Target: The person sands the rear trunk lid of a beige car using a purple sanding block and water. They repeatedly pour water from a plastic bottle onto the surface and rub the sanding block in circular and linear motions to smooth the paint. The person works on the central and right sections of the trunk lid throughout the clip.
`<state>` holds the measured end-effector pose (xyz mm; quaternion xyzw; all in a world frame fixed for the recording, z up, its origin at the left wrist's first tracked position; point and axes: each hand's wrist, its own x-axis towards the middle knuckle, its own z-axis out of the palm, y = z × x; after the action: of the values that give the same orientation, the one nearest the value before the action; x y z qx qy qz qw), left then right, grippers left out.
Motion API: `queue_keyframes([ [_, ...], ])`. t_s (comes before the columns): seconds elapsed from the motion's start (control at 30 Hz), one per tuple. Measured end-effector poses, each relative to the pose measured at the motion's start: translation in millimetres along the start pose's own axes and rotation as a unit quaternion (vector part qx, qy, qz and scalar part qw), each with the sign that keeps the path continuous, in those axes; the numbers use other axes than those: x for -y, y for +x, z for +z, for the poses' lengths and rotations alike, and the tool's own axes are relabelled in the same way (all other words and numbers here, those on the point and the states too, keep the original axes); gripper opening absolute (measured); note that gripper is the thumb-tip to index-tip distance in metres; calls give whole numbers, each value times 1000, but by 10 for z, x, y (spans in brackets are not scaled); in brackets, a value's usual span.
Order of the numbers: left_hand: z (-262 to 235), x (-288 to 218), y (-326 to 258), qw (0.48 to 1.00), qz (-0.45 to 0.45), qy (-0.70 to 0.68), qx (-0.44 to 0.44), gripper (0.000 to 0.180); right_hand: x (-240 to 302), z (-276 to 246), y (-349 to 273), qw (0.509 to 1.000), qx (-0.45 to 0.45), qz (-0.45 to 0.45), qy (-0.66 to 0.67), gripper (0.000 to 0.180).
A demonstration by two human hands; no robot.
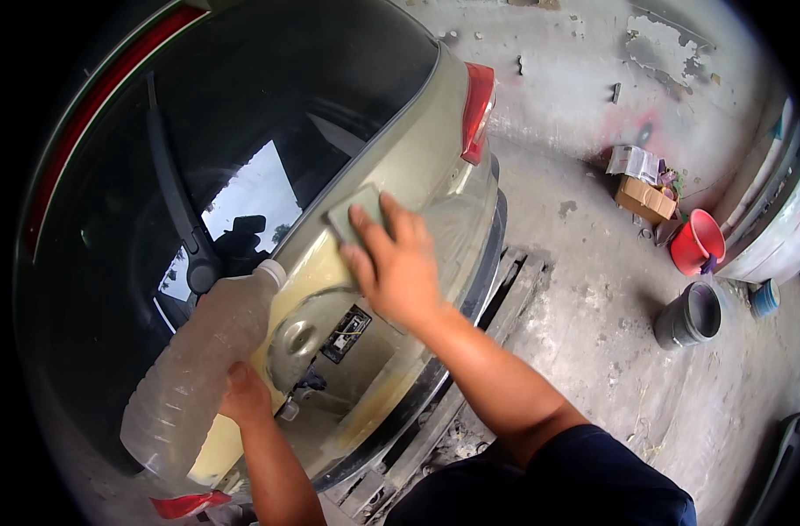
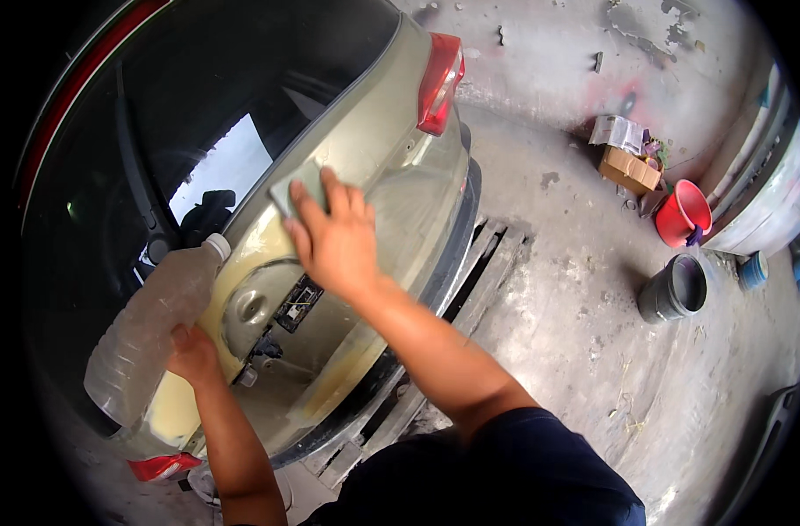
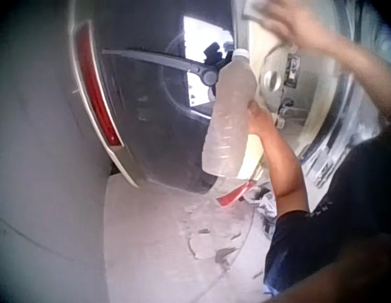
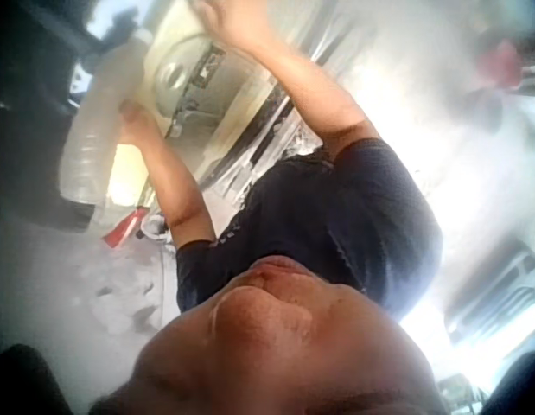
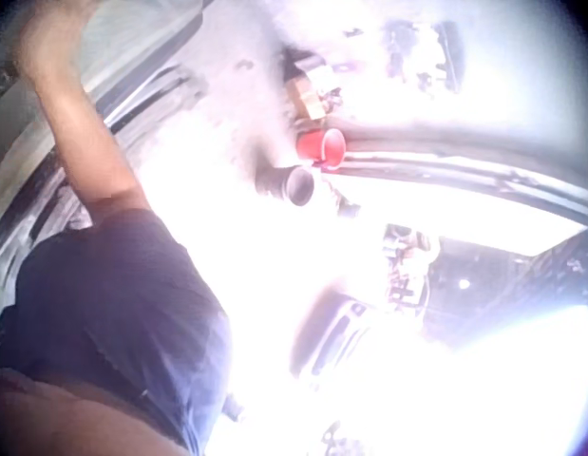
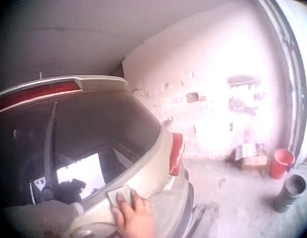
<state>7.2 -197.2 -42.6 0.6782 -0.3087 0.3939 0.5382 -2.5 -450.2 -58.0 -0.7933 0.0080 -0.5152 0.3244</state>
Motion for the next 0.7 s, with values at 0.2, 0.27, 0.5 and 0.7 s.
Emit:
queue_keyframes([
  [0.2, -242, 422, -175, 924, 76, 375, -9, 48, 71, 31, -507, 1000, 14, -16, -4, 48],
  [0.27, -78, 287, -92, 958, 48, 281, 15, 46, 39, -17, -704, 999, 29, -31, 14, 49],
  [0.5, 208, 67, 84, 996, 28, 63, 61, 47, -320, 13, 119, 999, -4, 29, -36, 49],
  [0.7, 45, 300, 70, 952, 170, 250, 55, 60, -171, -47, -406, 999, 24, -14, 17, 48],
])
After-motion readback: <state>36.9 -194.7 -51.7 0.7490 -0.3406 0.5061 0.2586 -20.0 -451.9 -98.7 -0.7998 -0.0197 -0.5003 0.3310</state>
